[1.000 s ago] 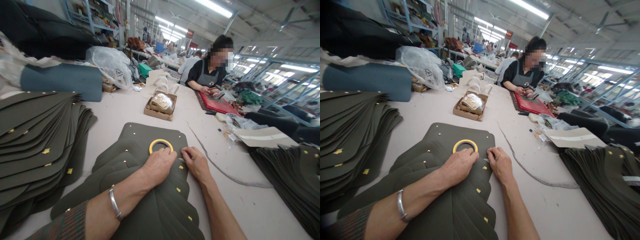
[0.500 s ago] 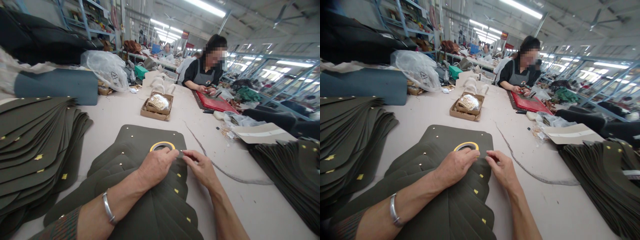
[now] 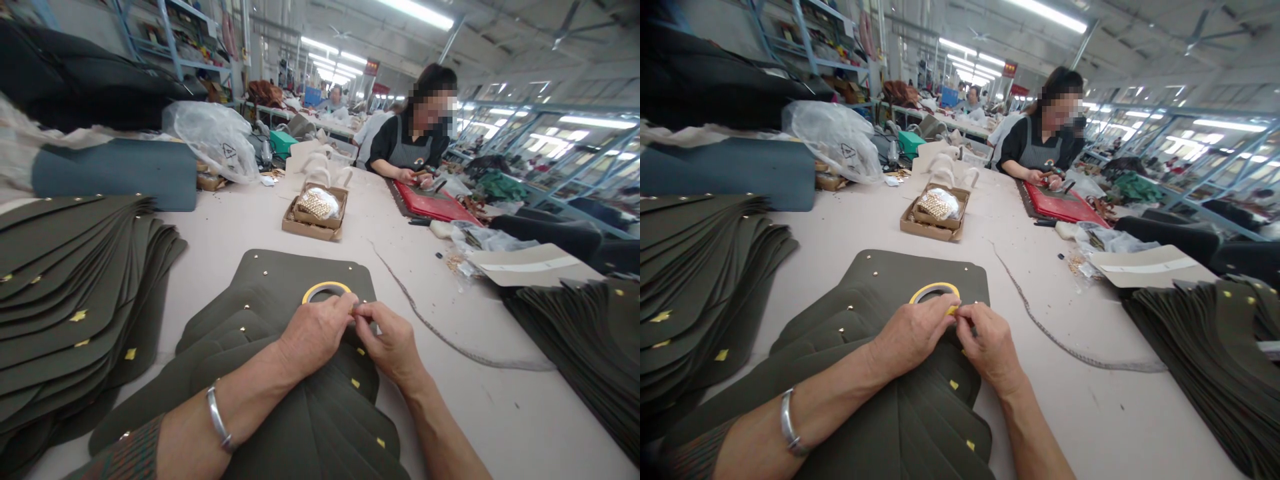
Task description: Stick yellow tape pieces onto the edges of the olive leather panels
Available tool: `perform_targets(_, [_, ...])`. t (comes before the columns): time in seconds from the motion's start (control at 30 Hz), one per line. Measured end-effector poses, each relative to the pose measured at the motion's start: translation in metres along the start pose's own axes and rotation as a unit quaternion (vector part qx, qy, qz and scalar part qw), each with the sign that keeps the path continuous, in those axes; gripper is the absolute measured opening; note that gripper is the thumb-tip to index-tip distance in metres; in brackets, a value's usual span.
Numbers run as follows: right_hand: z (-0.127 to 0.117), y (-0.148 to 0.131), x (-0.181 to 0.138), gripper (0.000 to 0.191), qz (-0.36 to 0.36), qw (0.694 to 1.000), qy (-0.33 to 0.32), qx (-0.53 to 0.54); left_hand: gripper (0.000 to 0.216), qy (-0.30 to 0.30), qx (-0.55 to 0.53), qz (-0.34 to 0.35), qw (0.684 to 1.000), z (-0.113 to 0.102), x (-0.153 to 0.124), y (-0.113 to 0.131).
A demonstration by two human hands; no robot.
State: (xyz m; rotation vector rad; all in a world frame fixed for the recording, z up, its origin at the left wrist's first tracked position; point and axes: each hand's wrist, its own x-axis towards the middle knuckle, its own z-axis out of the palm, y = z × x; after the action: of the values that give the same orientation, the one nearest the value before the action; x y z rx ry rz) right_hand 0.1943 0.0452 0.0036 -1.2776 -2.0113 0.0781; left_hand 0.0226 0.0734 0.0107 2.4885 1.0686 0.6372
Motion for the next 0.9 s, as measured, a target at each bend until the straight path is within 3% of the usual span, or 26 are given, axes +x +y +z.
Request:
perform_targets(0.17, [0.002, -0.004, -0.001, 0.015, 0.012, 0.999, 0.030, -0.017, 0.014, -0.017, 0.041, -0.037, 0.998, -0.005, 0.003, 0.002])
perform_targets(0.27, [0.004, -0.010, 0.001, 0.012, 0.109, 0.992, 0.034, 0.047, 0.016, -0.004, 0.053, -0.037, 0.998, -0.007, 0.004, 0.004])
perform_targets(0.33, [0.005, -0.009, 0.004, 0.011, 0.225, 0.963, 0.035, 0.146, 0.017, 0.019, 0.053, -0.021, 0.998, -0.007, 0.003, 0.005])
perform_targets(0.43, [0.006, 0.006, 0.008, 0.018, 0.383, 0.874, 0.078, 0.290, 0.019, 0.045, 0.051, 0.006, 0.998, -0.006, 0.001, 0.007])
perform_targets(0.5, [0.004, 0.022, 0.009, 0.025, 0.434, 0.835, 0.097, 0.324, 0.019, 0.035, 0.058, 0.005, 0.998, -0.004, 0.000, 0.007])
perform_targets(0.53, [0.002, 0.030, 0.009, 0.028, 0.443, 0.832, 0.092, 0.321, 0.019, 0.021, 0.068, -0.002, 0.997, -0.003, 0.001, 0.007])
perform_targets(0.7, [0.000, 0.050, 0.008, 0.035, 0.421, 0.879, -0.004, 0.225, 0.016, -0.066, 0.128, -0.022, 0.989, 0.002, 0.005, 0.001])
perform_targets(0.9, [0.003, 0.042, 0.016, 0.029, 0.354, 0.931, -0.077, 0.042, 0.020, -0.081, 0.146, -0.015, 0.986, 0.001, 0.005, 0.001])
